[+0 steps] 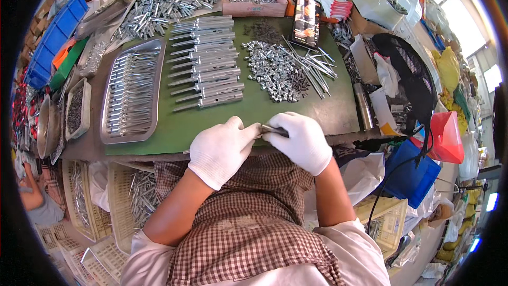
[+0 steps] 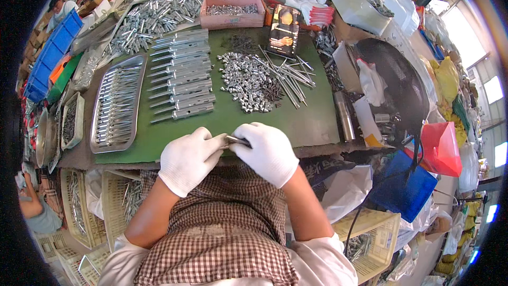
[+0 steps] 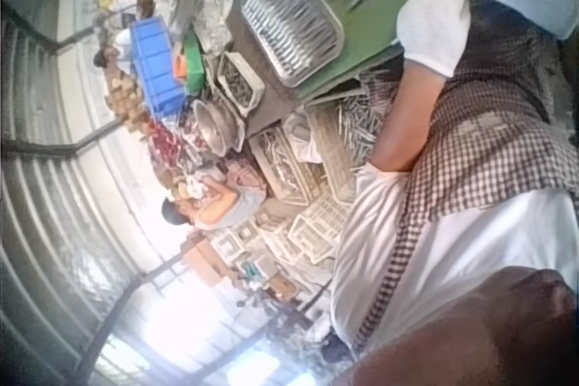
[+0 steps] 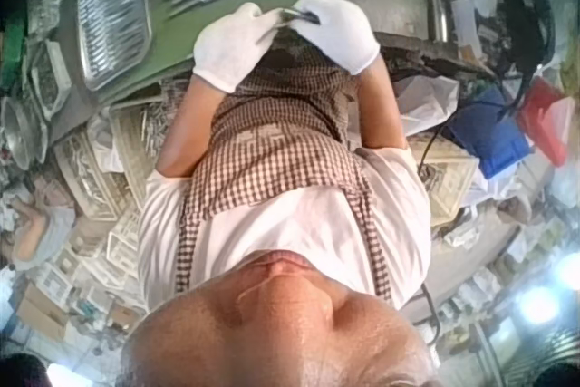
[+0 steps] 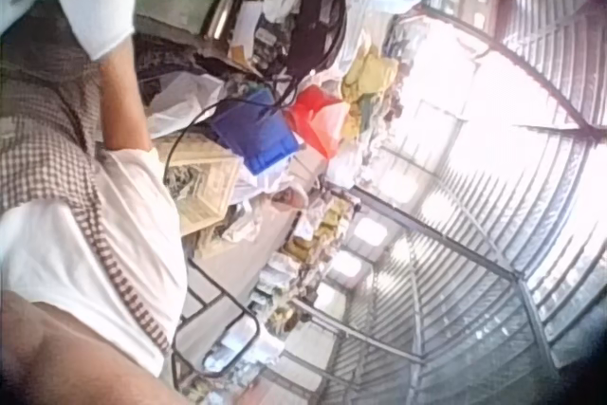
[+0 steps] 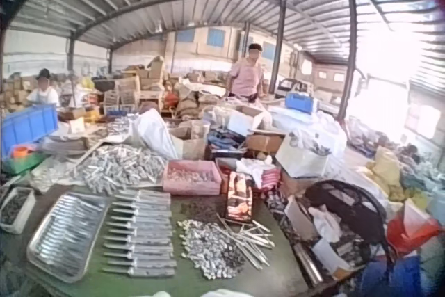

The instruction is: Manual assembly of small metal components into units at a cluttered workshop table.

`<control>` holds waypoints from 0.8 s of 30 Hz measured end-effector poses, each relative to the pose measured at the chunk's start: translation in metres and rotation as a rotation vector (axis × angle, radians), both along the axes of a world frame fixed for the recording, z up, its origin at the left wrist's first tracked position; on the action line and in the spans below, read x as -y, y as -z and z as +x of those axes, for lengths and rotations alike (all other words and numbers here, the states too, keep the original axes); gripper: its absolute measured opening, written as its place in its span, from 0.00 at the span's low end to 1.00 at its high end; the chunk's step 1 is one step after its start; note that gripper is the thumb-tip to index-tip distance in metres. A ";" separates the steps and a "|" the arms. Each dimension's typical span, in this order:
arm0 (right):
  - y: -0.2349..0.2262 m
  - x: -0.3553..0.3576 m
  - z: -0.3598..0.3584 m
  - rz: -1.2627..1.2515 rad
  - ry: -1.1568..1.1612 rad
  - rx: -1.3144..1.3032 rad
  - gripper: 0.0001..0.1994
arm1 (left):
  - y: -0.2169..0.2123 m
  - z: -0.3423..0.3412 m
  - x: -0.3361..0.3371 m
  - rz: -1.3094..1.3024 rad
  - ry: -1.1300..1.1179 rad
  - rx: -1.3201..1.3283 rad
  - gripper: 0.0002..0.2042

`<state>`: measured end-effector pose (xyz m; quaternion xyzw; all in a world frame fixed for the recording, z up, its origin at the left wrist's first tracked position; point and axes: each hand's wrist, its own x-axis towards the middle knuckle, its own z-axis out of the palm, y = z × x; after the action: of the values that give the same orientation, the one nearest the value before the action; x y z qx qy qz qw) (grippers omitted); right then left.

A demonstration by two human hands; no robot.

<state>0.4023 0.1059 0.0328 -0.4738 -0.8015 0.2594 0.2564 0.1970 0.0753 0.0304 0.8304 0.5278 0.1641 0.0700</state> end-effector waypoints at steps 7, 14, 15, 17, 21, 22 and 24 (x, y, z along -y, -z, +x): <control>0.018 0.009 -0.010 0.089 0.111 -0.046 0.08 | -0.002 -0.001 -0.001 -0.043 -0.015 0.016 0.13; 0.016 0.011 -0.006 0.203 0.158 -0.058 0.06 | -0.002 -0.002 -0.003 -0.058 -0.013 -0.006 0.11; 0.022 0.003 0.002 0.282 0.178 -0.074 0.04 | -0.001 -0.002 -0.002 -0.053 -0.014 -0.011 0.10; 0.019 -0.011 0.014 0.303 0.378 -0.048 0.04 | -0.003 0.000 -0.002 -0.053 -0.009 -0.001 0.09; 0.026 -0.029 0.025 0.304 0.453 0.080 0.05 | -0.002 0.000 -0.002 -0.032 -0.012 0.014 0.08; 0.024 -0.029 0.023 0.308 0.398 0.137 0.05 | -0.002 -0.001 -0.003 -0.032 -0.014 0.014 0.08; 0.020 -0.028 0.022 0.309 0.333 0.193 0.05 | -0.001 0.000 -0.002 -0.031 -0.020 0.019 0.07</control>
<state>0.4240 0.1339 0.0125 -0.5772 -0.7632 0.0415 0.2874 0.1973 0.0771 0.0310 0.8222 0.5381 0.1645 0.0864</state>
